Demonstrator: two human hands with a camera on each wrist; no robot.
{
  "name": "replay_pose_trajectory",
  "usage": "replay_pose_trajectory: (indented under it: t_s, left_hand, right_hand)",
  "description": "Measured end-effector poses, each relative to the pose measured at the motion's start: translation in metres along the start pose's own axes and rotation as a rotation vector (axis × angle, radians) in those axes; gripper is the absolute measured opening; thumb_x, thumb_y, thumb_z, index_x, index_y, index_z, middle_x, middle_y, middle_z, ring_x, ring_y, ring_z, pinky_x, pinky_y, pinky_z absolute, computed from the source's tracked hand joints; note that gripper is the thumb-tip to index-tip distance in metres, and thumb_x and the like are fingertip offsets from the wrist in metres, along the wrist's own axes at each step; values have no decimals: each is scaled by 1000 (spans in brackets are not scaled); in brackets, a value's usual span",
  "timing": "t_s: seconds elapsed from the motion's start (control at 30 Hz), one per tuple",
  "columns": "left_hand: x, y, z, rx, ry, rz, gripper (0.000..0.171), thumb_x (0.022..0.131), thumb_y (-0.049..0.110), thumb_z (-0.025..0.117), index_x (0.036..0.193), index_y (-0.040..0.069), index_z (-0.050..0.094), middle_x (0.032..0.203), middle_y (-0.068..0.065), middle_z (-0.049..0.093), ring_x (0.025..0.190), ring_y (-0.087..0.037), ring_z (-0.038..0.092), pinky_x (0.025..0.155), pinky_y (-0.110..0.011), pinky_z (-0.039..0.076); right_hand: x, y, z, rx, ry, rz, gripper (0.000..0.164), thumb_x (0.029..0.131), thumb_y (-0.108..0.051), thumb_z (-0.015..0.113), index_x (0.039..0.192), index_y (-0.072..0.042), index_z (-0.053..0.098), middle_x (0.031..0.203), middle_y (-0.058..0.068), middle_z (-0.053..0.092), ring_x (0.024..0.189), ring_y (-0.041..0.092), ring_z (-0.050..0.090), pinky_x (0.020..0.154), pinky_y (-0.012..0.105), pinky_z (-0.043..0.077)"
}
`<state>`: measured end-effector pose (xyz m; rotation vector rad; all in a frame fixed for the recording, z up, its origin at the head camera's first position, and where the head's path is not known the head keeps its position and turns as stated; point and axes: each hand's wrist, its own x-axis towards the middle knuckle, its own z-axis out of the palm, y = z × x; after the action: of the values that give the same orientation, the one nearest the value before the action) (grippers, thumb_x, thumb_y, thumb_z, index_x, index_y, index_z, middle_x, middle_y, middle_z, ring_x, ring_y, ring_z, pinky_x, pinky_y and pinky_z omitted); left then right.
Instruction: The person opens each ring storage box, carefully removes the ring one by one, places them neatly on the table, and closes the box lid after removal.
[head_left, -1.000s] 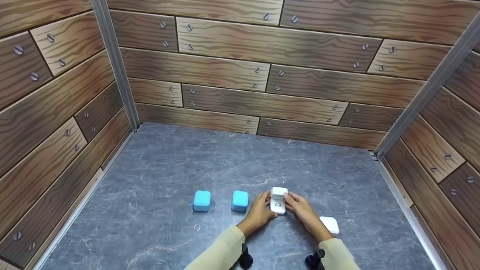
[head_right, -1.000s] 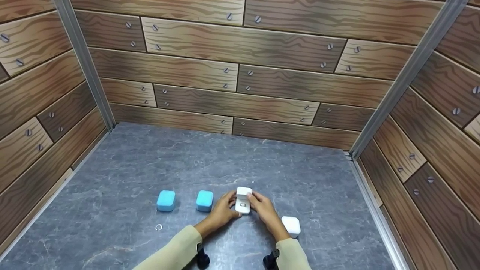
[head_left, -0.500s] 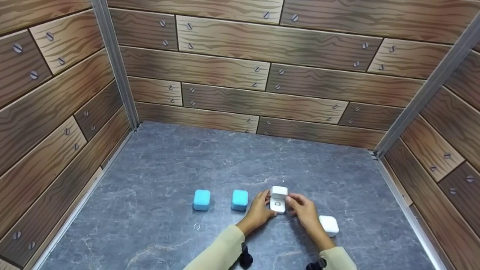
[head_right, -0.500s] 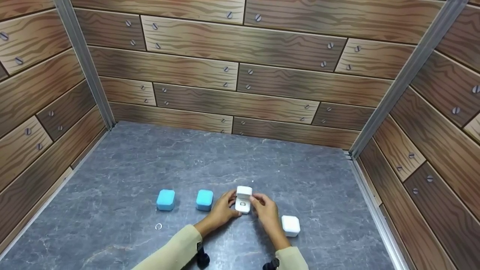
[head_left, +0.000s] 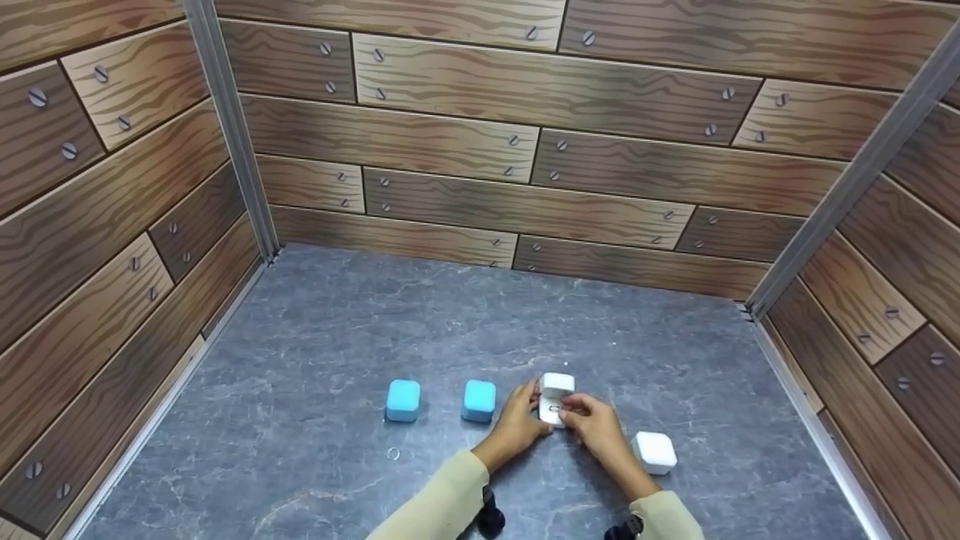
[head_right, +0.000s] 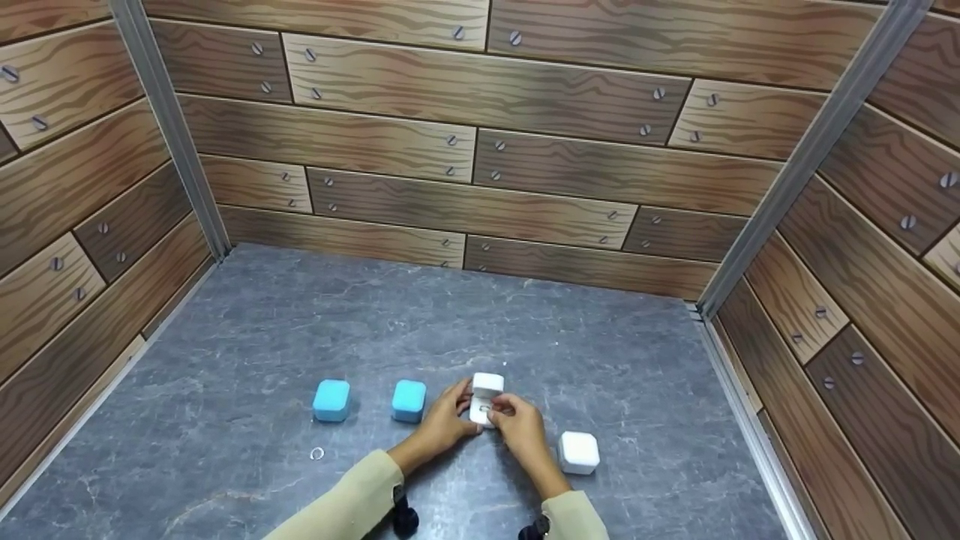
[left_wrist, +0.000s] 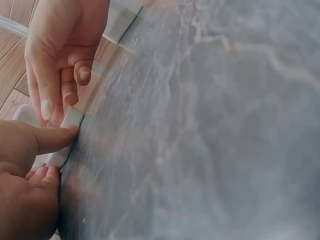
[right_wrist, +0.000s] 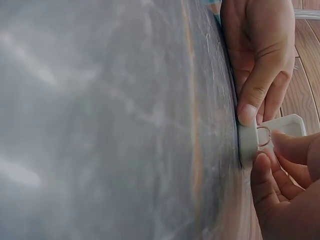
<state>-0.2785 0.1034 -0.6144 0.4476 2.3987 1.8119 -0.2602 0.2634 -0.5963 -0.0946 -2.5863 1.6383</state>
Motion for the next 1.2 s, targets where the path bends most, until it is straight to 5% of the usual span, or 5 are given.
replay_pose_trajectory:
  t_s: [0.43, 1.2]
  left_hand:
    - [0, -2, 1, 24, 0, 5, 85, 73, -10, 77, 147, -4, 35, 128, -15, 50, 126, -31, 53, 106, -29, 48]
    - [1, -1, 1, 32, 0, 15, 82, 73, -13, 75, 146, -4, 38, 128, -14, 51, 125, -32, 54, 105, -30, 49]
  right_hand:
    - [4, 1, 7, -134, 32, -108, 10, 82, 0, 73, 92, -1, 74, 89, 13, 72, 75, 12, 61, 61, 18, 47]
    - [9, 4, 7, -60, 59, -55, 8, 80, -4, 76, 86, 0, 75, 82, 10, 72, 64, 8, 55, 54, 17, 45]
